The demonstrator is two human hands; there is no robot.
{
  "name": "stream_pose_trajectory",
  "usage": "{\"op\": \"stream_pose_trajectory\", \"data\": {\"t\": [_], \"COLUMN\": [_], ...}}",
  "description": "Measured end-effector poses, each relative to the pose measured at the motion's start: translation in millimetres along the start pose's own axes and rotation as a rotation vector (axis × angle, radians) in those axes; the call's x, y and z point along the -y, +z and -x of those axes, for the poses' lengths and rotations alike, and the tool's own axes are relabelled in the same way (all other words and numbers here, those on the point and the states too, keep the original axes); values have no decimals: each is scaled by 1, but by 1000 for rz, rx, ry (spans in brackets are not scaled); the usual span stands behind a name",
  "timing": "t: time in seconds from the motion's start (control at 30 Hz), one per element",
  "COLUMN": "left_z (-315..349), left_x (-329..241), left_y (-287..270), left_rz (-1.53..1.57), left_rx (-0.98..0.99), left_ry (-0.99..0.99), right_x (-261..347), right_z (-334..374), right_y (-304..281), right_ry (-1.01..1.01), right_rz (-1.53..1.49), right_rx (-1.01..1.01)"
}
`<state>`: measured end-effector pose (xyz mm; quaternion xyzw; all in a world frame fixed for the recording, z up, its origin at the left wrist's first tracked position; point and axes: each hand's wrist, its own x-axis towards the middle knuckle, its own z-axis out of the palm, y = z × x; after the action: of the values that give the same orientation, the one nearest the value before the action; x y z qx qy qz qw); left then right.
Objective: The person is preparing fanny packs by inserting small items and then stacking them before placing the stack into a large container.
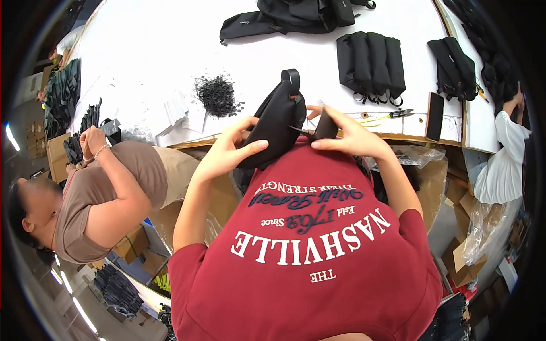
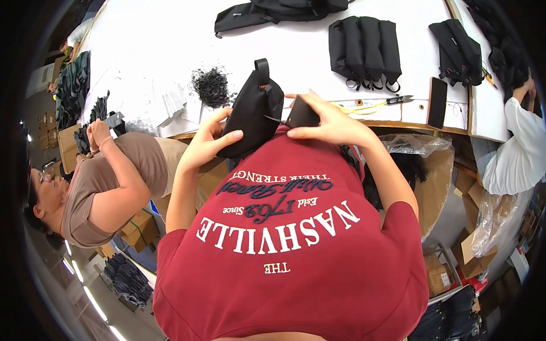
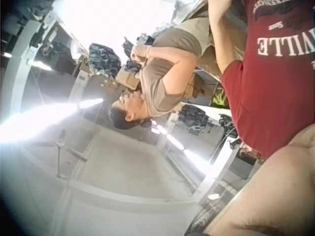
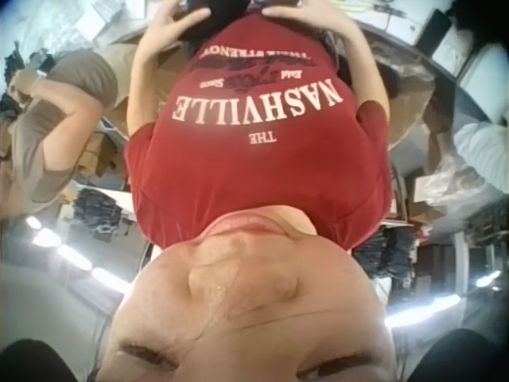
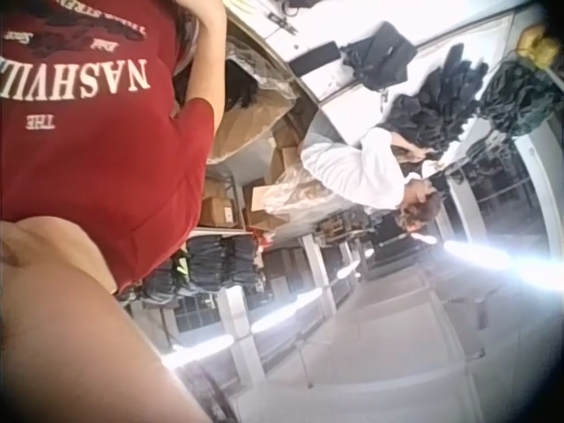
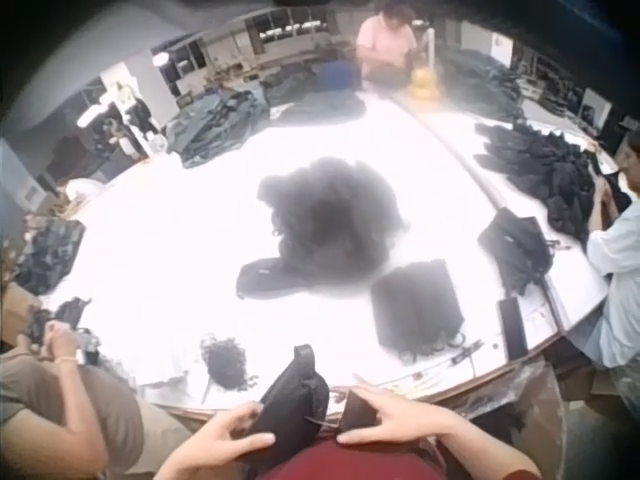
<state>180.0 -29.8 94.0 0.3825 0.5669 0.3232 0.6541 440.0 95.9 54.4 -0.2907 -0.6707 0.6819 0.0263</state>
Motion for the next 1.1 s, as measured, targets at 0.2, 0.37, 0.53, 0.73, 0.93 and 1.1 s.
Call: {"op": "stream_pose_trajectory", "data": {"t": [0.2,0.37,0.53,0.73,0.93,1.1], "left_z": [11,13,16,35,52,62], "left_x": [2,12,22,-11,-27,-17], "left_y": [11,11,-1,0,5,-1], "left_rz": [154,212,108,-114,-48,76], "left_rx": [17,-31,-196,-326,-295,-265], "left_ry": [-78,-10,61,336,368,425], "right_x": [-14,-12,11,45,54,65], "right_z": [-7,-6,14,41,46,52], "right_y": [25,28,1,-2,2,5], "right_ry": [-234,-252,-344,-506,-611,-618], "right_rz": [95,263,233,446,530,629], "right_rx": [-124,-263,-538,-605,-573,-544]}}
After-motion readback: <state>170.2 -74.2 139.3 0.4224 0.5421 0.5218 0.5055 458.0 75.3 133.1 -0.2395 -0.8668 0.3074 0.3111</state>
